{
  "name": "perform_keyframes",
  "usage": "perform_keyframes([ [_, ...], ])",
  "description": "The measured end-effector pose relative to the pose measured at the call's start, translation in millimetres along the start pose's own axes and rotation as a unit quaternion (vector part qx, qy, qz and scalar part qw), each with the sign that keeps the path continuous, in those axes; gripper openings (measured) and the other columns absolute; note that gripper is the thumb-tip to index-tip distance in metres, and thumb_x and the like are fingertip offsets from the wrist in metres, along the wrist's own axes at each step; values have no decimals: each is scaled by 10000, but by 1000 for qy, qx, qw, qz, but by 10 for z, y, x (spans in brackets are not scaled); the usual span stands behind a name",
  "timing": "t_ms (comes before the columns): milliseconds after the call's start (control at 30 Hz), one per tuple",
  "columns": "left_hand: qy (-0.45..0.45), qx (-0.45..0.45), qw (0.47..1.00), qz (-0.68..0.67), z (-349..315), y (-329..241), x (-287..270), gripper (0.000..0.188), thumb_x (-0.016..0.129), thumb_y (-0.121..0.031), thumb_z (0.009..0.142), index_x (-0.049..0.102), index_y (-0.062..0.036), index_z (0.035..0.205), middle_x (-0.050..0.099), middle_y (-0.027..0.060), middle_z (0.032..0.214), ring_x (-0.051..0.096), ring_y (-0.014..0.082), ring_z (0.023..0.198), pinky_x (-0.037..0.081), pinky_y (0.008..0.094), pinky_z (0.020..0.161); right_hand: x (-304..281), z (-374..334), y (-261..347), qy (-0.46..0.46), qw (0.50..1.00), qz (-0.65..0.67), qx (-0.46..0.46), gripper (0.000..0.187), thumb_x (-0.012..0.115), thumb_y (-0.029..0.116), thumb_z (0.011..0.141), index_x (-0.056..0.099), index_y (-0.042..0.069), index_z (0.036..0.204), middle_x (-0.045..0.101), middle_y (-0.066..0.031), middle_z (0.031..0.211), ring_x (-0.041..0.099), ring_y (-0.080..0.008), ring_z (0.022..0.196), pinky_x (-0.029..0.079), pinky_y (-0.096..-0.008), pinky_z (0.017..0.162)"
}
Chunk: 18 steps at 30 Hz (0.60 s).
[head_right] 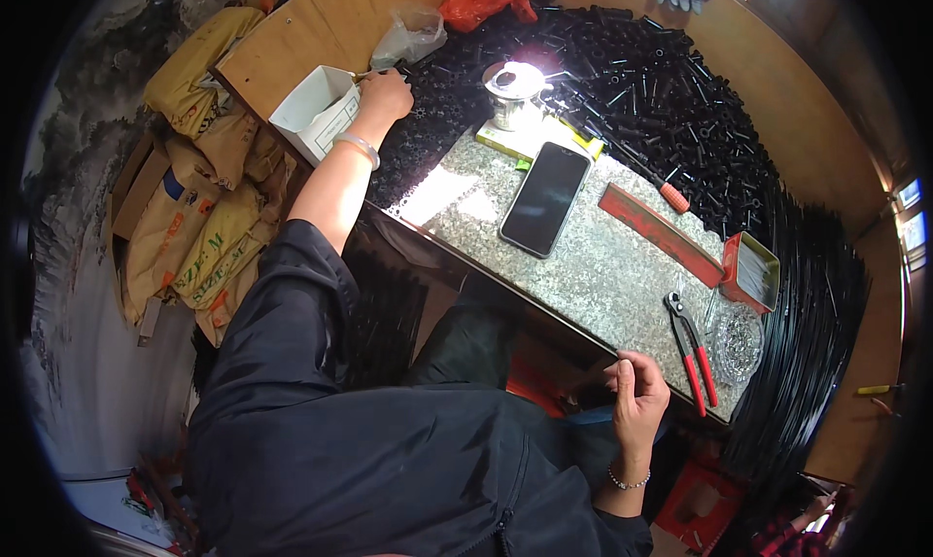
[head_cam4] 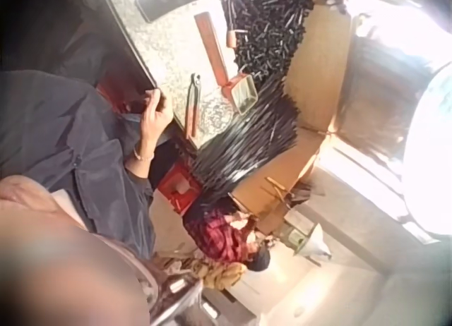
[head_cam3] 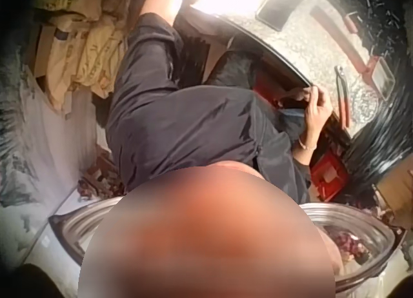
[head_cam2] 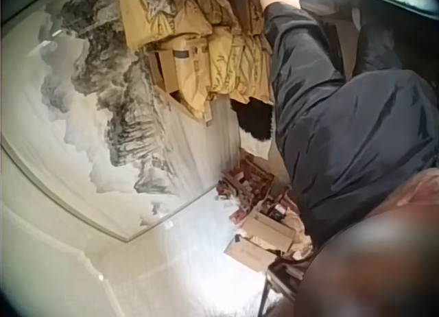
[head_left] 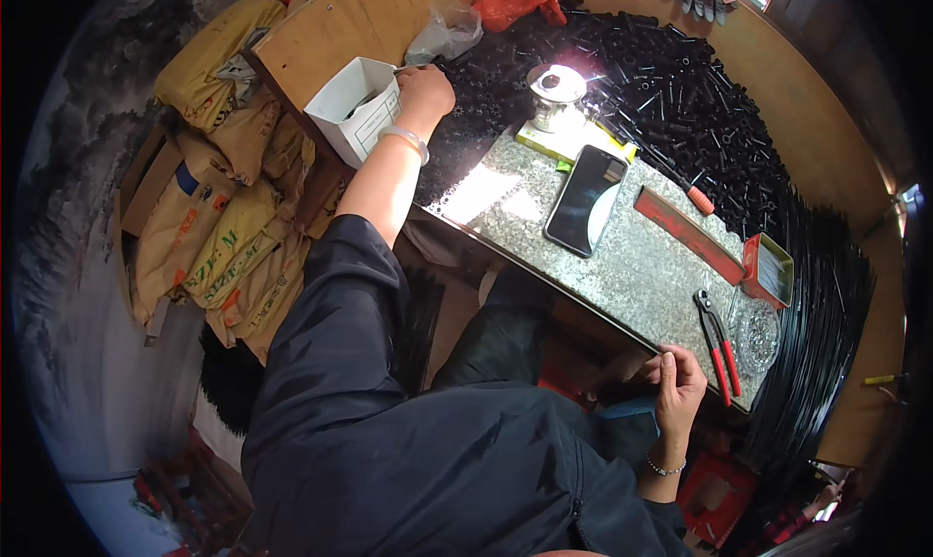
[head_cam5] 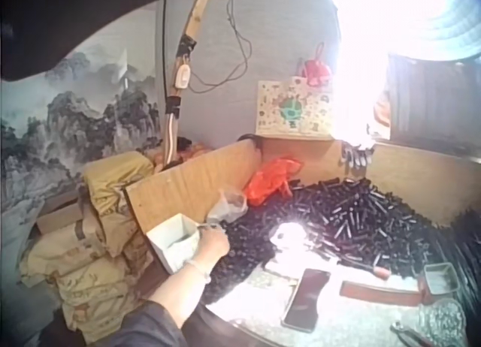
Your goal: Assembling small metal components into black plastic tubes and using pliers to crimp or secure them.
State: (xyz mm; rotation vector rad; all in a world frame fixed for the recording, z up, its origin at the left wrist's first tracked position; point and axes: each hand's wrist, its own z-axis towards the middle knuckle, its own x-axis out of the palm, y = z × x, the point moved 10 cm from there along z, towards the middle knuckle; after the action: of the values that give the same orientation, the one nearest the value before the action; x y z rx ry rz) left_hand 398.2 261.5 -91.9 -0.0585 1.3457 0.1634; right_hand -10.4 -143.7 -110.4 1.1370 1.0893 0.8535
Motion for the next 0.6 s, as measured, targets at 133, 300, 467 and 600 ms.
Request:
perform_keyframes([
  [133, -51, -22, 998, -42, -89, -18, -203, 427, 506, -161, 799, 512, 101, 1136, 406, 313, 1265, 405, 458, 1168, 341, 513, 950, -39, -1, -26, -1, 1000, -3, 14, 142, 539, 101, 918, 591, -10, 990, 609, -35, 752, 524, -56, 617, 427, -180, 577],
  [300, -15, -14, 997, -81, -34, 43, -235, 383, 488, -163, 813, 560, 62, 1114, 341, 294, 1286, 382, 442, 1162, 310, 497, 999, -22, -8, -13, -2, 1000, -2, 10, 138, 538, 96, 916, 592, -11, 985, 609, -37, 751, 524, -55, 616, 428, -181, 574],
  [467, 40, -15, 999, 24, -9, -30, -275, 379, 534, -171, 793, 610, 19, 1112, 487, 296, 1229, 415, 414, 1196, 349, 434, 963, 8, 0, -23, 1, 1000, -1, 11, 136, 537, 92, 914, 593, -14, 981, 610, -38, 749, 528, -55, 620, 432, -183, 572],
  [600, 71, -13, 997, -12, 93, 17, -211, 350, 548, -148, 793, 622, 11, 1096, 533, 255, 1203, 456, 372, 1191, 389, 415, 945, -7, -6, -30, -3, 1000, -10, 19, 134, 538, 90, 913, 594, -15, 977, 610, -37, 744, 527, -56, 617, 437, -183, 577],
])
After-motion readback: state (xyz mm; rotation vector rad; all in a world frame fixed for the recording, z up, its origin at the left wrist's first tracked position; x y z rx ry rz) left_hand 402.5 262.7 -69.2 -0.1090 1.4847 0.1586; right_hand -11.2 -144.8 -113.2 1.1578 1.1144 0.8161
